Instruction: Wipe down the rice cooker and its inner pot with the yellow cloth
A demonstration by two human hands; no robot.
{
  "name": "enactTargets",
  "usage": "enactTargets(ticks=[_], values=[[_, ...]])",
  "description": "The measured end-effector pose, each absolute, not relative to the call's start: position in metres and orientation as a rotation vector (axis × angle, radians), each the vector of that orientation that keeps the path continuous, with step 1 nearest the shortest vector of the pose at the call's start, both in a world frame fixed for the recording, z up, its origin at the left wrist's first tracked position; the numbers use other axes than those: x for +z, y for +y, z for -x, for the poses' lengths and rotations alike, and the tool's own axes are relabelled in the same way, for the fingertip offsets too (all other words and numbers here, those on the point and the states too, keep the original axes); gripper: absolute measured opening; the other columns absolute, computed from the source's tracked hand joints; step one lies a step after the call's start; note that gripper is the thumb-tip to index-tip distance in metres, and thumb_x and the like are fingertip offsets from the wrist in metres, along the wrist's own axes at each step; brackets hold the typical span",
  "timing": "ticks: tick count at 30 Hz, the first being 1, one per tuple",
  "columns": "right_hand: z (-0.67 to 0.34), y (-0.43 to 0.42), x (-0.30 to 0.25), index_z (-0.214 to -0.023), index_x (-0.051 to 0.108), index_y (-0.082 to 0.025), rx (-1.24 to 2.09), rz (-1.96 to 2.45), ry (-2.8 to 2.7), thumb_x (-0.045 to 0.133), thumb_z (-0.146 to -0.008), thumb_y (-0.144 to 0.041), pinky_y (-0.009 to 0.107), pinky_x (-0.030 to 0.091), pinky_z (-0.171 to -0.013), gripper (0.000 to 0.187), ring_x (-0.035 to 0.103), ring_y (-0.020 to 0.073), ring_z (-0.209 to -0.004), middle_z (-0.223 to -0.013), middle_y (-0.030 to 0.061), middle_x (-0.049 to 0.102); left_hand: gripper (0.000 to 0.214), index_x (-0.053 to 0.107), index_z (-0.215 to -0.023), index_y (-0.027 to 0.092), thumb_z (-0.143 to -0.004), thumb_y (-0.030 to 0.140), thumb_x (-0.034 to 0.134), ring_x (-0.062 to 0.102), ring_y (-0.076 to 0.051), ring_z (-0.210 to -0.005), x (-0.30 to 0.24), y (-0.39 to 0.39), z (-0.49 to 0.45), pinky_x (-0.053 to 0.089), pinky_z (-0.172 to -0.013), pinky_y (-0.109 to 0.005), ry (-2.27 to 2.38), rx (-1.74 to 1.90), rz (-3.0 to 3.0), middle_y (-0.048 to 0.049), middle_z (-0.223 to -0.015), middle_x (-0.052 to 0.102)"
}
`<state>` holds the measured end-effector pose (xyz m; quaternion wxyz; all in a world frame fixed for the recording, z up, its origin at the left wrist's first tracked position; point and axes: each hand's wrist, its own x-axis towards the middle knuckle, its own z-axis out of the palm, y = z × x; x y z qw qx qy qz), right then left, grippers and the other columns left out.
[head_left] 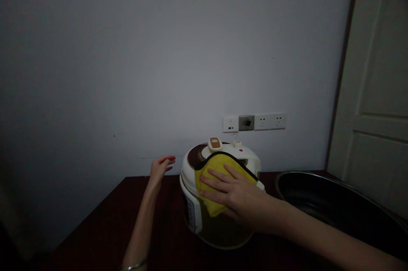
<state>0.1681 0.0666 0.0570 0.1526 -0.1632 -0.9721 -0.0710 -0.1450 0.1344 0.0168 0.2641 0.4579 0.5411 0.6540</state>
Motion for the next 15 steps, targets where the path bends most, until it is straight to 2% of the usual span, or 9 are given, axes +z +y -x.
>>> enactTargets(ticks=[4,6,8,11,15], values=[[-0.094,0.073,0.061,-0.124,0.058,-0.018,-0.355,0.423,-2.757,0.056,-0.085,-0.025,0.056,0.022,-0.109,0.039,0.036,0.0303,-0.132,-0.138,0.0106,0.048,0.025,0.069,-0.071,0.014,-0.055,0.030,0.059,0.067,-0.020,-0.072,0.000,0.124,0.152,0.051,-0.064,-0.030,1.448,1.907,-1.083,-0.0093,-0.079,0.071],[-0.055,0.083,0.064,-0.110,0.066,-0.014,-0.440,0.524,-2.752,0.061,-0.082,-0.026,0.055,0.024,-0.109,0.031,0.042,0.0325,-0.127,-0.127,0.0149,0.057,0.024,0.068,-0.070,0.014,-0.054,0.029,0.058,0.066,-0.019,-0.068,-0.004,0.121,0.152,0.050,-0.061,-0.029,1.442,1.944,-1.031,-0.0081,-0.074,0.070],[-0.022,0.092,0.067,-0.099,0.070,-0.010,-0.520,0.736,-2.800,0.060,-0.082,-0.022,0.060,0.025,-0.105,0.023,0.048,0.0351,-0.120,-0.116,0.0196,0.063,0.023,0.068,-0.067,0.014,-0.053,0.029,0.058,0.065,-0.019,-0.067,-0.005,0.120,0.152,0.050,-0.059,-0.029,1.438,1.971,-1.004,-0.0075,-0.071,0.069],[0.003,0.100,0.064,-0.104,0.068,-0.008,-0.612,0.947,-2.786,0.053,-0.086,-0.022,0.069,0.025,-0.100,0.028,0.045,0.0387,-0.123,-0.117,0.0206,0.062,0.021,0.067,-0.064,0.014,-0.052,0.029,0.058,0.064,-0.018,-0.066,-0.001,0.119,0.150,0.049,-0.058,-0.027,1.435,2.015,-1.003,-0.0072,-0.072,0.068],[-0.018,0.088,0.050,-0.112,0.065,-0.010,-0.714,0.834,-2.713,0.047,-0.090,-0.026,0.066,0.026,-0.103,0.033,0.036,0.0377,-0.130,-0.132,0.0196,0.051,0.021,0.067,-0.065,0.014,-0.054,0.028,0.057,0.063,-0.018,-0.069,0.008,0.116,0.144,0.050,-0.060,-0.027,1.432,2.081,-1.050,-0.0064,-0.073,0.067]])
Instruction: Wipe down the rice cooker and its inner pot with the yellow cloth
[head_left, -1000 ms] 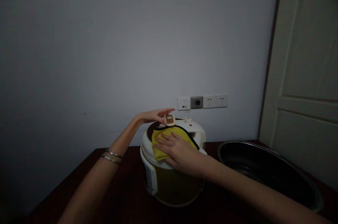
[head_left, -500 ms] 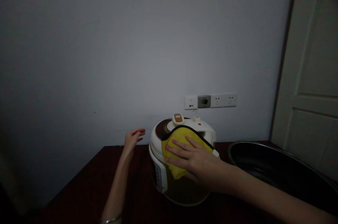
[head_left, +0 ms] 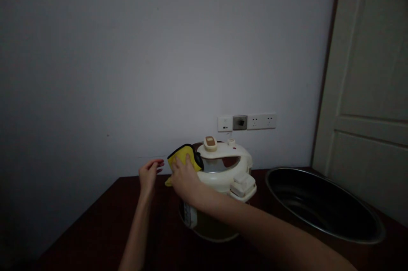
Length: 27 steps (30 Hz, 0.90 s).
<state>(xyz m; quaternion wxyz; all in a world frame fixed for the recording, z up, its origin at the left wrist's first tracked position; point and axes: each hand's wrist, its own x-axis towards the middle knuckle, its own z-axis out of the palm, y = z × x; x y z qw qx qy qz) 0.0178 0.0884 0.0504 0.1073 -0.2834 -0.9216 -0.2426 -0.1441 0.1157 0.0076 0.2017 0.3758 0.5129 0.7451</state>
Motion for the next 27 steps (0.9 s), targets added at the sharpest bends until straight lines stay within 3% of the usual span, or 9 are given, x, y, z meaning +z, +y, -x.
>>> enactTargets(ticks=[5,9,15,22,27], values=[[-0.094,0.066,0.033,-0.130,0.051,-0.012,-0.691,0.469,-2.626,0.033,-0.095,-0.019,0.057,0.028,-0.109,0.039,0.028,0.0275,-0.136,-0.143,0.0073,0.041,0.018,0.067,-0.065,0.016,-0.059,0.028,0.056,0.062,-0.019,-0.072,0.018,0.109,0.129,0.051,-0.062,-0.029,1.466,2.166,-1.174,-0.0054,-0.072,0.067],[-0.159,0.057,0.024,-0.138,0.041,-0.020,-0.613,0.436,-2.627,0.035,-0.095,-0.022,0.053,0.023,-0.112,0.043,0.024,0.0241,-0.138,-0.147,0.0012,0.034,0.020,0.068,-0.072,0.017,-0.064,0.029,0.055,0.063,-0.021,-0.078,0.026,0.100,0.108,0.051,-0.072,-0.033,1.543,2.174,-1.365,-0.0055,-0.078,0.068],[-0.228,0.050,0.010,-0.144,0.029,-0.026,-0.475,0.655,-2.495,0.048,-0.082,-0.007,0.049,0.028,-0.111,0.067,0.021,0.0231,-0.139,-0.147,0.0051,0.033,0.018,0.068,-0.077,0.019,-0.070,0.025,0.052,0.063,-0.021,-0.087,0.038,0.079,0.068,0.050,-0.078,-0.031,1.520,2.183,-1.668,-0.0054,-0.087,0.069],[-0.225,0.065,-0.013,-0.145,0.027,-0.025,-0.211,0.817,-2.050,0.042,-0.091,-0.018,0.046,0.036,-0.106,0.056,0.030,0.0219,-0.136,-0.148,0.0081,0.031,0.017,0.065,-0.076,0.019,-0.072,0.018,0.049,0.062,-0.019,-0.082,0.033,0.076,0.045,0.049,-0.078,-0.031,1.464,2.170,-1.915,-0.0046,-0.084,0.066],[-0.208,0.048,-0.042,-0.147,0.022,-0.021,-0.415,0.785,-2.055,0.037,-0.084,-0.006,0.056,0.032,-0.106,0.067,0.016,0.0289,-0.139,-0.151,0.0097,0.021,0.016,0.065,-0.074,0.021,-0.074,0.016,0.049,0.061,-0.019,-0.083,0.030,0.078,0.039,0.047,-0.081,-0.032,1.439,2.159,-2.019,-0.0036,-0.082,0.066]])
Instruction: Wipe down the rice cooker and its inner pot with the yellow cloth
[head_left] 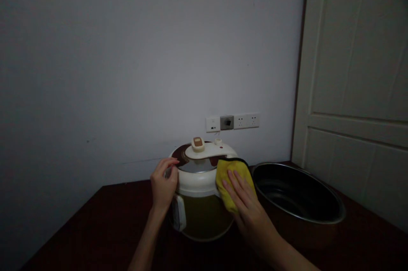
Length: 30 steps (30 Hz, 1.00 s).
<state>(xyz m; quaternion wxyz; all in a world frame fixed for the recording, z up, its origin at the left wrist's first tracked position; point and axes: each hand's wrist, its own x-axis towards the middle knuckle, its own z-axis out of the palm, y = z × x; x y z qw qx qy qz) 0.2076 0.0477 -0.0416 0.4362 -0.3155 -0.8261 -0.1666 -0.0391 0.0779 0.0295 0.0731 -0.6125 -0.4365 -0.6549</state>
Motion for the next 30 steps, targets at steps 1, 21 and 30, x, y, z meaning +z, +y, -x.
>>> enactTargets(ticks=[1,21,30], values=[[-0.205,0.043,-0.047,-0.147,0.021,-0.021,-0.451,0.771,-2.082,0.036,-0.081,-0.005,0.057,0.033,-0.105,0.069,0.015,0.0299,-0.139,-0.151,0.0098,0.022,0.016,0.065,-0.074,0.021,-0.074,0.016,0.049,0.062,-0.019,-0.083,0.029,0.078,0.038,0.047,-0.081,-0.032,-1.303,-1.956,1.849,-0.0033,-0.082,0.066],[-0.192,0.034,-0.085,-0.148,0.016,-0.024,-0.338,0.850,-1.845,0.037,-0.089,-0.010,0.056,0.036,-0.102,0.064,0.015,0.0319,-0.138,-0.154,0.0100,0.011,0.017,0.062,-0.066,0.023,-0.074,0.015,0.049,0.058,-0.019,-0.080,0.021,0.083,0.031,0.045,-0.078,-0.032,-1.280,-1.865,1.888,-0.0020,-0.075,0.064],[-0.168,0.035,-0.096,-0.132,0.046,-0.007,-0.727,0.599,-2.336,0.037,-0.090,-0.008,0.041,0.041,-0.104,0.042,0.026,0.0262,-0.136,-0.143,0.0143,0.038,0.017,0.064,-0.068,0.020,-0.075,0.011,0.050,0.058,-0.018,-0.080,0.018,0.088,0.038,0.045,-0.076,-0.031,-1.181,-1.852,1.941,-0.0024,-0.076,0.064]])
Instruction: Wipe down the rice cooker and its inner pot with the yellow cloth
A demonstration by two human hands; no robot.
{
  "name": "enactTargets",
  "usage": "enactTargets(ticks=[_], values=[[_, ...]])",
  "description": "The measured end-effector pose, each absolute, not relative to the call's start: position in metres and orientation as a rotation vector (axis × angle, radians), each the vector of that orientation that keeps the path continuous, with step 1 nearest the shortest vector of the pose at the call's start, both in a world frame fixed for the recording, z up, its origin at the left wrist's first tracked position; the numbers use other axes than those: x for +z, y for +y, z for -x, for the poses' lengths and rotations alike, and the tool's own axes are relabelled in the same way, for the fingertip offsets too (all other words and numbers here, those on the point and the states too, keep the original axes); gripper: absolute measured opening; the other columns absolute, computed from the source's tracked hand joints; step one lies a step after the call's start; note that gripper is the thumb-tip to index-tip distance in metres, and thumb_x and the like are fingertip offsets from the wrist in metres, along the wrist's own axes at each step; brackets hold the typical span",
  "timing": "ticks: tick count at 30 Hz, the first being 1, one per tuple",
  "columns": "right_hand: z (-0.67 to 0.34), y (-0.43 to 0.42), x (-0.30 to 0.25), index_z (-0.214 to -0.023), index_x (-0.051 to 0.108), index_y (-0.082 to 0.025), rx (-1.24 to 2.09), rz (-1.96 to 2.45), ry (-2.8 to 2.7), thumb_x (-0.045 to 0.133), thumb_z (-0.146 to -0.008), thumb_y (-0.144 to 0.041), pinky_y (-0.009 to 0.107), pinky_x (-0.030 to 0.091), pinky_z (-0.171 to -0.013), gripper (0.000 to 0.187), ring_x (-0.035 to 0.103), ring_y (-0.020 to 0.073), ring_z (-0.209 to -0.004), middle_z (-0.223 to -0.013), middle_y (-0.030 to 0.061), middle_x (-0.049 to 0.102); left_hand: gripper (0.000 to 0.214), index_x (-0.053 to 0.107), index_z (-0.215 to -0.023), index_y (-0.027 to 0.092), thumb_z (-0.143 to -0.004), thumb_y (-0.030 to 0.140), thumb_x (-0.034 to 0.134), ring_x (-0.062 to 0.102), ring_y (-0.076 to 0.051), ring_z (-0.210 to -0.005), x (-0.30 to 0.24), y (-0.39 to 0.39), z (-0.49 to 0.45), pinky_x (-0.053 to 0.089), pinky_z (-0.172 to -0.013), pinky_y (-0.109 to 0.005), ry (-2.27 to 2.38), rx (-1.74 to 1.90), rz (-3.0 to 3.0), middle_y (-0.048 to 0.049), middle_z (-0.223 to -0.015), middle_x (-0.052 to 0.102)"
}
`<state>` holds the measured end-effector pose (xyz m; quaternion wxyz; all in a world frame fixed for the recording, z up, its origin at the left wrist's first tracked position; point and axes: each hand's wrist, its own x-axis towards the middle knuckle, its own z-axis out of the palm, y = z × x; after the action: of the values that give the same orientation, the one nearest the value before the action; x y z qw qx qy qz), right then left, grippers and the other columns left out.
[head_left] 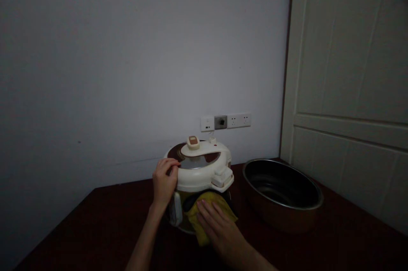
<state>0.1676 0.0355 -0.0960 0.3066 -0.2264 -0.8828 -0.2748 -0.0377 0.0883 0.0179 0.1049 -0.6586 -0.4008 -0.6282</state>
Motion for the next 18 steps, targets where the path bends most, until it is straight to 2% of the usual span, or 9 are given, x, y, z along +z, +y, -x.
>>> enactTargets(ticks=[3,6,9,10,11,14,15,18], values=[[-0.177,0.035,-0.093,-0.131,0.047,-0.010,-0.550,0.533,-2.477,0.037,-0.090,-0.008,0.042,0.035,-0.107,0.042,0.029,0.0242,-0.135,-0.142,0.0127,0.040,0.017,0.064,-0.068,0.020,-0.075,0.010,0.051,0.058,-0.018,-0.080,0.017,0.090,0.040,0.045,-0.076,-0.031,-1.161,-1.841,1.955,-0.0027,-0.076,0.064],[-0.188,0.025,-0.093,-0.130,0.049,-0.013,-0.143,0.484,-2.483,0.040,-0.091,-0.016,0.037,0.038,-0.105,0.040,0.041,0.0214,-0.129,-0.136,0.0123,0.049,0.017,0.064,-0.069,0.019,-0.075,0.010,0.052,0.058,-0.018,-0.080,0.016,0.090,0.041,0.046,-0.076,-0.031,-1.142,-1.838,1.966,-0.0026,-0.077,0.064],[-0.197,0.008,-0.076,-0.127,0.053,-0.017,0.276,0.660,-2.166,0.039,-0.093,-0.030,0.029,0.051,-0.090,0.038,0.061,0.0206,-0.109,-0.122,0.0116,0.062,0.017,0.064,-0.070,0.020,-0.076,0.010,0.052,0.058,-0.017,-0.080,0.016,0.091,0.042,0.046,-0.075,-0.031,-1.121,-1.837,1.979,-0.0023,-0.077,0.064],[-0.201,0.003,-0.063,-0.123,0.057,-0.019,0.378,0.754,-2.031,0.038,-0.094,-0.034,0.028,0.054,-0.082,0.037,0.066,0.0202,-0.099,-0.114,0.0104,0.066,0.017,0.064,-0.070,0.020,-0.077,0.010,0.052,0.058,-0.017,-0.080,0.015,0.091,0.042,0.046,-0.075,-0.031,-1.115,-1.834,1.981,-0.0023,-0.077,0.064],[-0.206,0.000,-0.045,-0.111,0.063,-0.019,0.416,0.867,-1.869,0.038,-0.094,-0.038,0.025,0.056,-0.071,0.036,0.069,0.0194,-0.084,-0.097,0.0080,0.072,0.017,0.064,-0.071,0.020,-0.077,0.010,0.052,0.058,-0.017,-0.081,0.015,0.091,0.042,0.046,-0.075,-0.031,-1.110,-1.830,1.982,-0.0022,-0.078,0.064],[-0.225,0.007,0.022,-0.082,0.067,-0.016,0.462,0.985,-1.591,0.047,-0.087,-0.051,0.022,0.051,-0.053,0.040,0.063,0.0171,-0.061,-0.070,0.0047,0.068,0.018,0.064,-0.072,0.020,-0.077,0.008,0.051,0.058,-0.017,-0.082,0.013,0.091,0.043,0.046,-0.076,-0.030,-1.104,-1.820,1.977,-0.0021,-0.079,0.064],[-0.233,0.018,0.045,-0.078,0.065,-0.016,0.460,0.976,-1.530,0.047,-0.086,-0.053,0.022,0.048,-0.048,0.042,0.059,0.0156,-0.056,-0.065,0.0033,0.065,0.018,0.064,-0.072,0.020,-0.077,0.008,0.051,0.058,-0.017,-0.082,0.013,0.091,0.043,0.046,-0.076,-0.030,-1.103,-1.817,1.975,-0.0020,-0.080,0.064],[-0.253,0.074,0.095,-0.071,0.060,-0.016,0.341,0.970,-1.398,0.051,-0.081,-0.054,0.022,0.044,-0.049,0.040,0.055,0.0143,-0.056,-0.065,0.0022,0.062,0.019,0.064,-0.074,0.020,-0.078,0.007,0.051,0.058,-0.016,-0.082,0.011,0.091,0.044,0.046,-0.076,-0.029,-1.086,-1.810,1.973,-0.0021,-0.081,0.064]])
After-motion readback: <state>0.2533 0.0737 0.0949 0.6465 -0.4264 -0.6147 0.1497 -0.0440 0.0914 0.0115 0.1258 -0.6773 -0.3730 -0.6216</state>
